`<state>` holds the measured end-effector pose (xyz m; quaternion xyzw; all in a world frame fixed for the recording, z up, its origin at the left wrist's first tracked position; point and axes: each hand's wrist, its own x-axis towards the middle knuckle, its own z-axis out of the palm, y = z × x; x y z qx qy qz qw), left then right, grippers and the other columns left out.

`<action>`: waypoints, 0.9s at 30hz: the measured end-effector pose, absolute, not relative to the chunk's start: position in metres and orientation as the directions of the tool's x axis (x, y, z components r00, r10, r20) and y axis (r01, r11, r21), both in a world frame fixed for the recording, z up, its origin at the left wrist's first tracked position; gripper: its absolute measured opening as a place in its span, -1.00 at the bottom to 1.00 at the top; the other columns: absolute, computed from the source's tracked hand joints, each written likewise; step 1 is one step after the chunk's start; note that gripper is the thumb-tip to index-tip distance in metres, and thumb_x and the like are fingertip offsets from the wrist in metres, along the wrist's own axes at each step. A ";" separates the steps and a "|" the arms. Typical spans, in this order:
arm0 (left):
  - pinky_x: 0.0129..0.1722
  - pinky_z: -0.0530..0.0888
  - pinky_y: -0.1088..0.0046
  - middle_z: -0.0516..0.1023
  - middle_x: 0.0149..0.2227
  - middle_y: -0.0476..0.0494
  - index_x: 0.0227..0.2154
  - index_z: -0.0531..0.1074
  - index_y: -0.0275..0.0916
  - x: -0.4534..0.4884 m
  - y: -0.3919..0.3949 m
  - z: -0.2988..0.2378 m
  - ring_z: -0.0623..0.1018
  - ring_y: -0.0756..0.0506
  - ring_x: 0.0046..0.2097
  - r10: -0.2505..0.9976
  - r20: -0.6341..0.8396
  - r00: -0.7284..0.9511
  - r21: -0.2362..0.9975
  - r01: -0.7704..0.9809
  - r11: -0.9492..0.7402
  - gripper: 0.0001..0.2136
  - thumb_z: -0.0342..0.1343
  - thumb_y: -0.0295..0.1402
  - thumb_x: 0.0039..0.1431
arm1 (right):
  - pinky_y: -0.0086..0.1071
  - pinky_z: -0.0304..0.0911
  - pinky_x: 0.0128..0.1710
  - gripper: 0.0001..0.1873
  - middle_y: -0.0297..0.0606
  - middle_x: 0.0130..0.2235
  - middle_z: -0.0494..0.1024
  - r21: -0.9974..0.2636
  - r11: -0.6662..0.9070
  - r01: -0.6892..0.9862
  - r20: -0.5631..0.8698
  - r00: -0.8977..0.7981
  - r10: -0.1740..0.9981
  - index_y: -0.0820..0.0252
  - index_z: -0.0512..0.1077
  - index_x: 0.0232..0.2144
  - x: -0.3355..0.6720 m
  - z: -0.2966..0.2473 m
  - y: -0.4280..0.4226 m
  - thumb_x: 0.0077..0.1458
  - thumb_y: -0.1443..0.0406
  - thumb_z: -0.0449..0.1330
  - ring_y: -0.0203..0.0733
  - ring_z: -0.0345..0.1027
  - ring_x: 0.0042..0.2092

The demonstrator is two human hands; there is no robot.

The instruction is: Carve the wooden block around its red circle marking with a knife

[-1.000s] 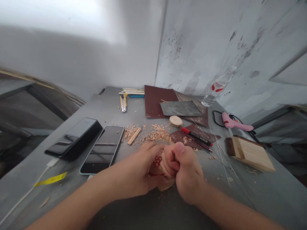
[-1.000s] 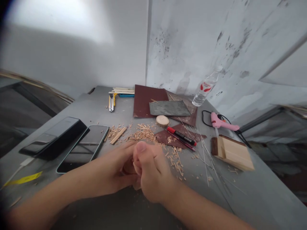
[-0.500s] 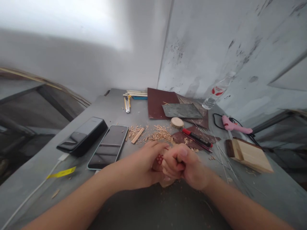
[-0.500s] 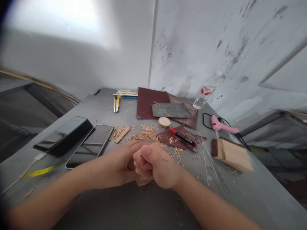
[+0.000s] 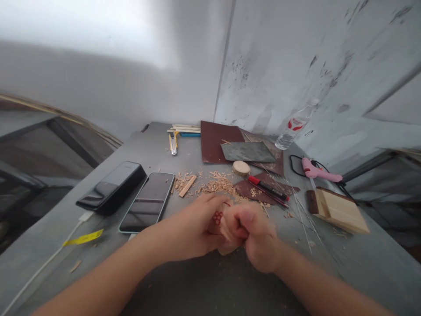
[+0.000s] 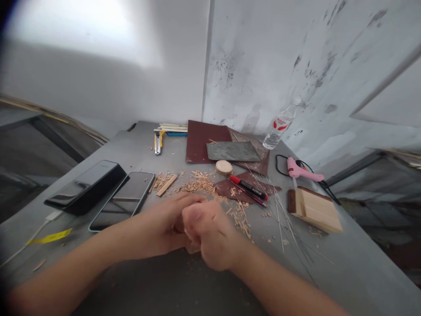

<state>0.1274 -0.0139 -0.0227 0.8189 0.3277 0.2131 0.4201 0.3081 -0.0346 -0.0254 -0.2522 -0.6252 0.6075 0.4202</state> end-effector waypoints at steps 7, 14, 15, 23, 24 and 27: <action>0.15 0.47 0.13 0.52 0.09 -0.15 0.03 0.40 -0.12 0.126 -0.016 -0.020 0.50 -0.26 0.13 0.700 0.119 0.704 0.792 0.358 -0.495 -0.59 0.27 -0.42 0.11 | -0.37 -0.24 -0.59 -0.34 -0.49 -0.64 0.02 -0.970 0.083 -0.229 0.212 -0.624 0.752 0.10 0.08 -0.64 0.311 -0.023 -0.035 0.39 -0.12 0.04 -0.34 -0.18 -0.60; 0.30 0.40 0.07 0.46 0.21 -0.24 0.16 0.36 -0.14 0.125 -0.017 -0.018 0.44 -0.31 0.27 0.738 0.015 0.675 0.796 0.439 -0.418 -0.47 0.28 -0.37 0.11 | -0.42 -0.26 -0.68 -0.31 -0.51 -0.68 -0.05 -0.872 -0.015 -0.490 0.255 -0.481 0.839 0.09 0.00 -0.65 0.316 -0.023 -0.030 0.39 -0.16 -0.07 -0.38 -0.29 -0.67; 0.31 0.39 0.08 0.45 0.22 -0.25 0.18 0.34 -0.16 0.125 -0.017 -0.018 0.43 -0.30 0.27 0.740 0.015 0.672 0.799 0.437 -0.413 -0.46 0.28 -0.37 0.12 | -0.42 -0.27 -0.68 -0.30 -0.51 -0.68 -0.06 -0.860 -0.039 -0.509 0.249 -0.485 0.838 0.10 0.01 -0.65 0.316 -0.022 -0.028 0.38 -0.17 -0.07 -0.38 -0.30 -0.67; 0.37 0.33 0.04 0.37 0.28 -0.31 0.29 0.27 -0.21 0.124 -0.016 -0.017 0.36 -0.31 0.34 0.738 -0.053 0.672 0.801 0.471 -0.371 -0.34 0.29 -0.34 0.12 | -0.38 -0.24 -0.63 -0.31 -0.48 -0.67 -0.08 -0.831 -0.115 -0.544 0.203 -0.490 0.848 0.13 0.03 -0.65 0.322 -0.011 -0.030 0.35 -0.17 0.01 -0.36 -0.27 -0.64; 0.36 0.34 0.04 0.38 0.27 -0.32 0.30 0.27 -0.21 0.124 -0.016 -0.018 0.37 -0.32 0.33 0.741 -0.056 0.670 0.798 0.476 -0.370 -0.33 0.29 -0.34 0.11 | -0.37 -0.24 -0.62 -0.31 -0.48 -0.67 -0.08 -0.839 -0.115 -0.531 0.201 -0.500 0.842 0.13 0.04 -0.65 0.321 -0.010 -0.032 0.34 -0.17 0.02 -0.36 -0.26 -0.64; 0.36 0.36 0.05 0.39 0.25 -0.34 0.29 0.29 -0.25 0.124 -0.014 -0.018 0.38 -0.33 0.31 0.741 -0.053 0.669 0.793 0.480 -0.376 -0.32 0.28 -0.36 0.07 | -0.33 -0.23 -0.59 -0.34 -0.44 -0.66 -0.02 -0.861 -0.107 -0.497 0.194 -0.515 0.835 0.14 0.07 -0.66 0.317 -0.011 -0.037 0.30 -0.12 0.11 -0.34 -0.20 -0.62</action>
